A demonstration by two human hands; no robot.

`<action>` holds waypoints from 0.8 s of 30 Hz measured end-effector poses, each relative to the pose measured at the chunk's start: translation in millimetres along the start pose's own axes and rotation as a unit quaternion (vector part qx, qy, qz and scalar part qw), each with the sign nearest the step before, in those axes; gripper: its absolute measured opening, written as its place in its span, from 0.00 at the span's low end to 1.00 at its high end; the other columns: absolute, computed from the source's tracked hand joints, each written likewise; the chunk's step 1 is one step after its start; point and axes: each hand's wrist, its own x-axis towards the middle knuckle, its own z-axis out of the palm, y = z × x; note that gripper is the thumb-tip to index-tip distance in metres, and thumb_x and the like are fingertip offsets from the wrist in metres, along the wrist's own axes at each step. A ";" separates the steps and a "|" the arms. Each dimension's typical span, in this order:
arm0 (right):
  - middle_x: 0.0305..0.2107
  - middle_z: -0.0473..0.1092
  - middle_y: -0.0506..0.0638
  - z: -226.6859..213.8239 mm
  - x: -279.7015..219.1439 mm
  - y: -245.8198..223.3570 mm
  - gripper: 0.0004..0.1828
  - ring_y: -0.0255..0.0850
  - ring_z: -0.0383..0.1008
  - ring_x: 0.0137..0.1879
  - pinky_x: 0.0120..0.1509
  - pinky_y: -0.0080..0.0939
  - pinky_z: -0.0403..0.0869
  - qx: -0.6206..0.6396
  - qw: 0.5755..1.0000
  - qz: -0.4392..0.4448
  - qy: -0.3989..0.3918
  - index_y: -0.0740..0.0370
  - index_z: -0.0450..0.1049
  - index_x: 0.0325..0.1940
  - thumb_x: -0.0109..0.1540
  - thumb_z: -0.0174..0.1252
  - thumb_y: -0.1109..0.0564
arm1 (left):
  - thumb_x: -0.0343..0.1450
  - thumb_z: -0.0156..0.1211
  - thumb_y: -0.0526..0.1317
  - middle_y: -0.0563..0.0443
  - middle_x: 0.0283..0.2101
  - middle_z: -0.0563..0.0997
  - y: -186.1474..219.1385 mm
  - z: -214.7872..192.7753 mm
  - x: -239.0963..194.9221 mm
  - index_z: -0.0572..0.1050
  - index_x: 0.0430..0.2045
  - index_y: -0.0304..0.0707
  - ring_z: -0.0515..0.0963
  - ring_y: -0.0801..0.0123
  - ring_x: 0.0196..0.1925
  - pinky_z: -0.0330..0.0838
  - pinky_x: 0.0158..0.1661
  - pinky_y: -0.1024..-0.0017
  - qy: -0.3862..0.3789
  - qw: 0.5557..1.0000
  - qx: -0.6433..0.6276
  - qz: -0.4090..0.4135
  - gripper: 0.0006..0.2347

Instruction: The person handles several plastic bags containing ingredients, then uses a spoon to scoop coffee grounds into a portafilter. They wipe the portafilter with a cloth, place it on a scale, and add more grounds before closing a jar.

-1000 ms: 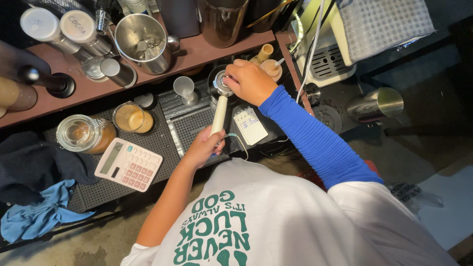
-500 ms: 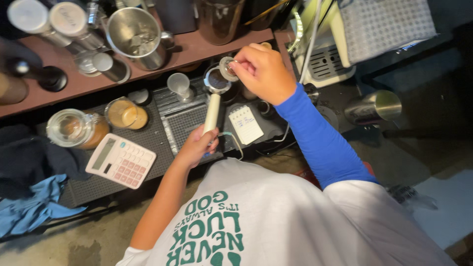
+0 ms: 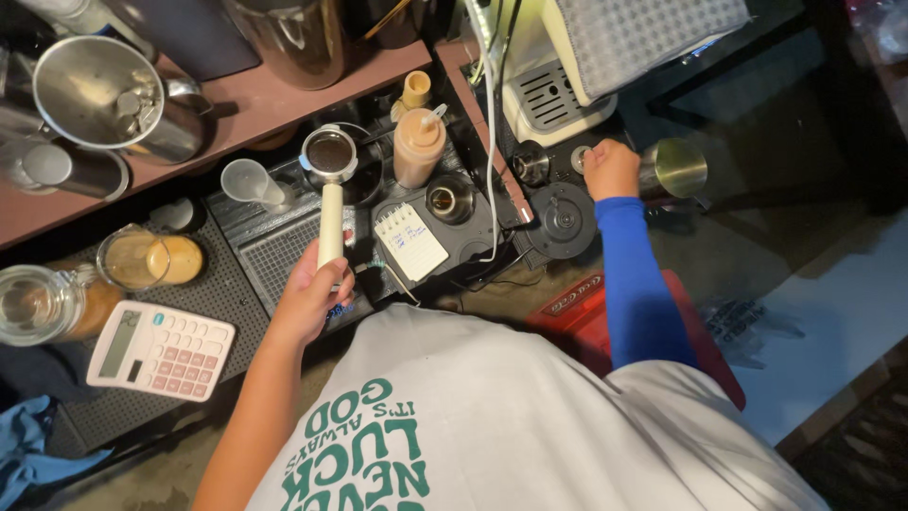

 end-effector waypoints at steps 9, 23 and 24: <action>0.27 0.77 0.58 -66.2 -34.6 -72.8 0.14 0.48 0.80 0.33 0.40 0.44 0.76 0.040 0.998 -0.015 -0.054 0.66 0.78 0.32 0.63 0.70 0.53 | 0.73 0.47 0.35 0.58 0.23 0.64 14.2 2.8 -3.3 0.64 0.60 0.35 0.62 0.79 0.21 0.65 0.28 0.76 -0.011 1.000 0.011 0.011 0.18; 0.42 0.65 0.61 55.0 -167.1 -275.1 0.38 0.58 0.71 0.47 0.44 0.55 0.75 -0.116 0.941 -0.241 -0.209 0.66 0.63 0.56 0.52 0.71 0.42 | 0.73 0.47 0.35 0.57 0.21 0.66 7.6 -21.6 1.5 0.64 0.59 0.35 0.61 0.80 0.19 0.63 0.27 0.77 -0.037 0.999 0.011 0.023 0.17; 0.42 0.65 0.61 60.3 -165.8 -272.2 0.40 0.58 0.71 0.47 0.44 0.55 0.75 -0.118 0.941 -0.241 -0.205 0.66 0.63 0.57 0.52 0.71 0.42 | 0.74 0.47 0.35 0.57 0.21 0.66 8.3 -23.3 2.8 0.64 0.59 0.35 0.60 0.80 0.19 0.64 0.27 0.77 -0.037 0.999 0.011 0.025 0.17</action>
